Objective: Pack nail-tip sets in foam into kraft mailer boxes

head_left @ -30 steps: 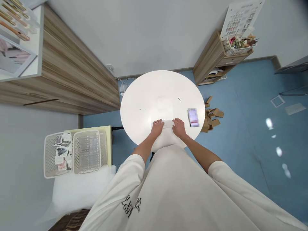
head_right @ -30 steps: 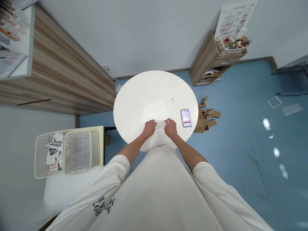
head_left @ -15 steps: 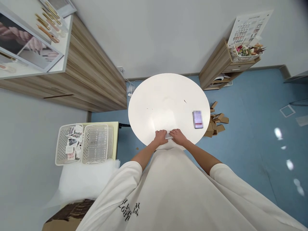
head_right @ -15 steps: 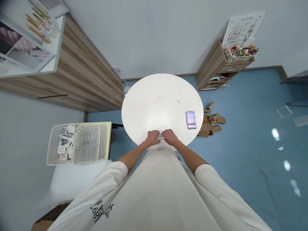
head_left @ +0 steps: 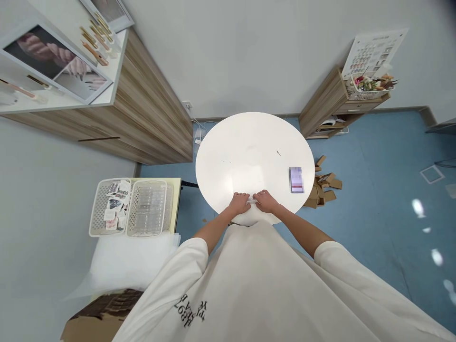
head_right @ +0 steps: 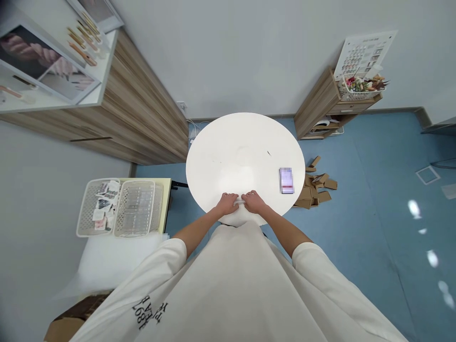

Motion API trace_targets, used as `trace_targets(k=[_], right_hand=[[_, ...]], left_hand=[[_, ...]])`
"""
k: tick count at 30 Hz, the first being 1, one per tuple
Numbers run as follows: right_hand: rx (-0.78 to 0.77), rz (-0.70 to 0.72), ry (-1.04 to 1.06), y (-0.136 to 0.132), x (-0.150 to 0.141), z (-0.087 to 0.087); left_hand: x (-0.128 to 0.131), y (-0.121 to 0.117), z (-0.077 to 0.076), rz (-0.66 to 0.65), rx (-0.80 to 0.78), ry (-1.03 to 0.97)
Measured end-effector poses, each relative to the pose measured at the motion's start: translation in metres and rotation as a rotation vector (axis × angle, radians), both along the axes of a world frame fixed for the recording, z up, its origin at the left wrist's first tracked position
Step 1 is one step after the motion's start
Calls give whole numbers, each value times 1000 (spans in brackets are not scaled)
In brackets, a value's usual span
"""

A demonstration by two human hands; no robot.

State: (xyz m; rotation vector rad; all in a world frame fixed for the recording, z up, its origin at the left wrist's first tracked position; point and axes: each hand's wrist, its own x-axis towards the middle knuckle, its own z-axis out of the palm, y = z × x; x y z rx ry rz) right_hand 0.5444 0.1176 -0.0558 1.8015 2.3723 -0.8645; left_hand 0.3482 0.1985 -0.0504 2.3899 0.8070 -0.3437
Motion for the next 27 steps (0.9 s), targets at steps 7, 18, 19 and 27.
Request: trace_targets(k=[7,18,19,27], right_hand=[[31,-181,26,14,1,-8],[-57,-242,-121,71,2,-25],[-67,-249,-133,73,1,-26],[-5,-605,-71,53,3,-32]], left_hand=[[8,14,-4,65,69,11],[20,4,-32,108,277,72],[22,5,-35,108,269,86],[31,15,-43,154,173,139]])
